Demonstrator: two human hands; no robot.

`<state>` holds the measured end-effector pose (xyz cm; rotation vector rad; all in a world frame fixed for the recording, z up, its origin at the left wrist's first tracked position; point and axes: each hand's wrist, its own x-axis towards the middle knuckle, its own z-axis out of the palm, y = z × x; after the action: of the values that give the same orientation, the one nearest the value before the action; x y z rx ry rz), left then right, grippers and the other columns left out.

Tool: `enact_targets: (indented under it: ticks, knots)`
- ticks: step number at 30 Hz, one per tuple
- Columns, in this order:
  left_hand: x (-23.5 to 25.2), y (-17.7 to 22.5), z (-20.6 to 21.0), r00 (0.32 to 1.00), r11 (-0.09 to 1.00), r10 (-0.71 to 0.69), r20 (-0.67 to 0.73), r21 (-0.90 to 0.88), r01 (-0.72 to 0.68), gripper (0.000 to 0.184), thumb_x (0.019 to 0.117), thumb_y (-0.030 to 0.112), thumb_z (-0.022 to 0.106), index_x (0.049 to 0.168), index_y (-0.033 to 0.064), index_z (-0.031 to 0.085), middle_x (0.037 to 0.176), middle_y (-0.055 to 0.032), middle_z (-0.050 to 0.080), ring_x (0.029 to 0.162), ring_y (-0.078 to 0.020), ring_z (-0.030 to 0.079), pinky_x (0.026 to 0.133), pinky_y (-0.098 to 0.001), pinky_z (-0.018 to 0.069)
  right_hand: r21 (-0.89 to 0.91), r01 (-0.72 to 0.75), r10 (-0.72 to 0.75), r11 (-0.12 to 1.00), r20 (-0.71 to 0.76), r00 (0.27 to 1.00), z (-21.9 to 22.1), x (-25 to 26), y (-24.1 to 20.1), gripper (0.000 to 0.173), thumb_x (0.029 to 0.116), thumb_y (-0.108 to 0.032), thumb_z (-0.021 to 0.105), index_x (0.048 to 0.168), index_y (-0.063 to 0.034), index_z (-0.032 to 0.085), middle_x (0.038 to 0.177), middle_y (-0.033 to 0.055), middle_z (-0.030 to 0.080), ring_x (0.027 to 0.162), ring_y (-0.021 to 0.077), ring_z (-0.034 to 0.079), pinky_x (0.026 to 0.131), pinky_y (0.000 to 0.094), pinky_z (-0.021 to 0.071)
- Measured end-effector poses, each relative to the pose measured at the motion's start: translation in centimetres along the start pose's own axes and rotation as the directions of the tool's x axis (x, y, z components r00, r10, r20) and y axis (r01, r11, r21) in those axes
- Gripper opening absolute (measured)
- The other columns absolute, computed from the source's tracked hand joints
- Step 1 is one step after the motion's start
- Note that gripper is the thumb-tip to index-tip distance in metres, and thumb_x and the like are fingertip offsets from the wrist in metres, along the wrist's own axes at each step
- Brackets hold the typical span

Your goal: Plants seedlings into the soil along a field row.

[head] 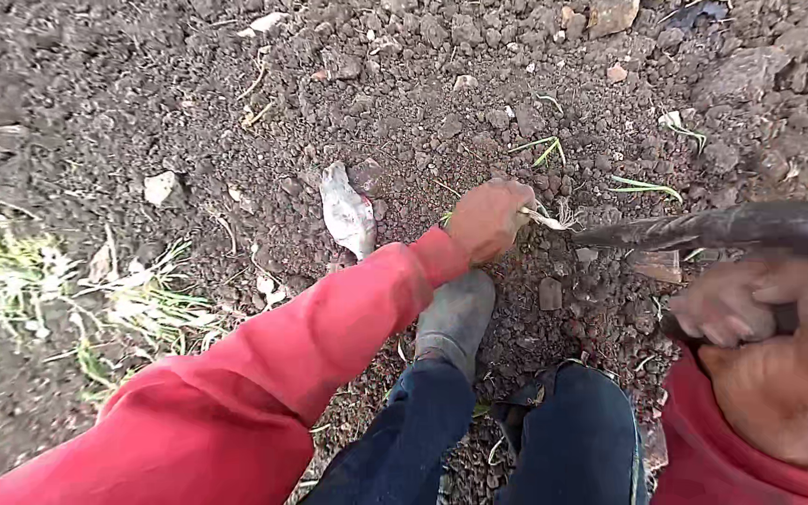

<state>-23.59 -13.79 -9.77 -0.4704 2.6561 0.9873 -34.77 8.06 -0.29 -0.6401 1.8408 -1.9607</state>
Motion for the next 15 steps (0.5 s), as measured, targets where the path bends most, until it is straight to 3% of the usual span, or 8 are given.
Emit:
enact_targets:
  ticks: [3, 6, 9, 11, 13, 15]
  knots:
    - [-1.1, 0.7, -1.3, 0.995, 0.999, -0.021, 0.102, 0.048, 0.016, 0.017, 0.0979, 0.023, 0.066, 0.104, 0.0135, 0.078, 0.104, -0.008, 0.074, 0.104, -0.028, 0.07, 0.09, -0.0541, 0.0558, -0.209, -0.107, 0.116, 0.972, 0.031, 0.993, 2.8, -2.1, 6.8, 0.033, 0.1068, -0.043, 0.05, 0.099, -0.0121, 0.06, 0.06, -0.0031, 0.05, 0.045, 0.0114, 0.049, 0.04, 0.0331, 0.0458]
    - [-0.4, 4.0, 1.7, 0.982, 0.955, -0.076, 0.175, 0.295, 0.022, 0.019, 0.0991, 0.02, 0.061, 0.104, 0.0104, 0.077, 0.109, -0.0109, 0.072, 0.115, -0.0341, 0.064, 0.089, -0.0541, 0.0569, -0.371, -0.195, 0.18, 0.908, -0.076, 0.981, 3.5, -7.8, 11.7, 0.042, 0.1064, -0.048, 0.047, 0.098, -0.0096, 0.061, 0.06, -0.0005, 0.051, 0.046, 0.0133, 0.052, 0.043, 0.0364, 0.0476]
    - [-1.5, 5.2, 7.4, 0.966, 0.902, 0.016, 0.259, 0.413, -0.126, 0.015, 0.096, 0.014, 0.064, 0.102, 0.0077, 0.076, 0.114, -0.0123, 0.07, 0.121, -0.0358, 0.059, 0.096, -0.0525, 0.0504, -0.289, -0.164, 0.148, 0.943, -0.079, 0.986, 1.5, -10.4, 6.4, 0.039, 0.1068, -0.046, 0.047, 0.099, -0.0107, 0.061, 0.058, -0.0011, 0.05, 0.044, 0.0152, 0.051, 0.04, 0.0371, 0.0474]
    - [-3.2, 4.9, 7.6, 0.986, 0.921, 0.108, 0.126, 0.361, -0.147, 0.021, 0.0956, 0.01, 0.062, 0.114, 0.0069, 0.073, 0.116, -0.0133, 0.069, 0.12, -0.0355, 0.059, 0.099, -0.0505, 0.0491, -0.182, -0.065, 0.055, 0.981, -0.059, 0.997, -0.4, -10.2, 0.7, 0.033, 0.1068, -0.044, 0.049, 0.097, -0.0143, 0.061, 0.058, -0.0042, 0.049, 0.043, 0.0121, 0.049, 0.039, 0.0328, 0.0463]
    - [-5.8, 4.5, 5.1, 0.982, 0.963, 0.17, -0.087, 0.228, -0.147, 0.035, 0.1022, 0.01, 0.053, 0.134, 0.0071, 0.067, 0.112, -0.0146, 0.073, 0.109, -0.0346, 0.068, 0.093, -0.0501, 0.0553, -0.058, -0.031, 0.029, 0.998, -0.025, 0.999, -2.0, -9.1, -3.5, 0.029, 0.1058, -0.04, 0.05, 0.092, -0.016, 0.058, 0.058, -0.0058, 0.046, 0.043, 0.0101, 0.046, 0.039, 0.0292, 0.0435]
    - [-8.3, 4.8, 2.6, 0.988, 0.996, 0.074, -0.132, 0.058, -0.067, 0.039, 0.1102, 0.029, 0.047, 0.143, 0.0179, 0.064, 0.106, -0.0111, 0.077, 0.093, -0.0317, 0.075, 0.079, -0.0554, 0.06, -0.011, -0.038, 0.039, 0.999, 0.078, 0.996, -2.0, -7.1, -4.7, 0.022, 0.1044, -0.036, 0.052, 0.092, -0.0181, 0.057, 0.058, -0.0068, 0.046, 0.042, 0.0086, 0.045, 0.037, 0.0275, 0.0431]
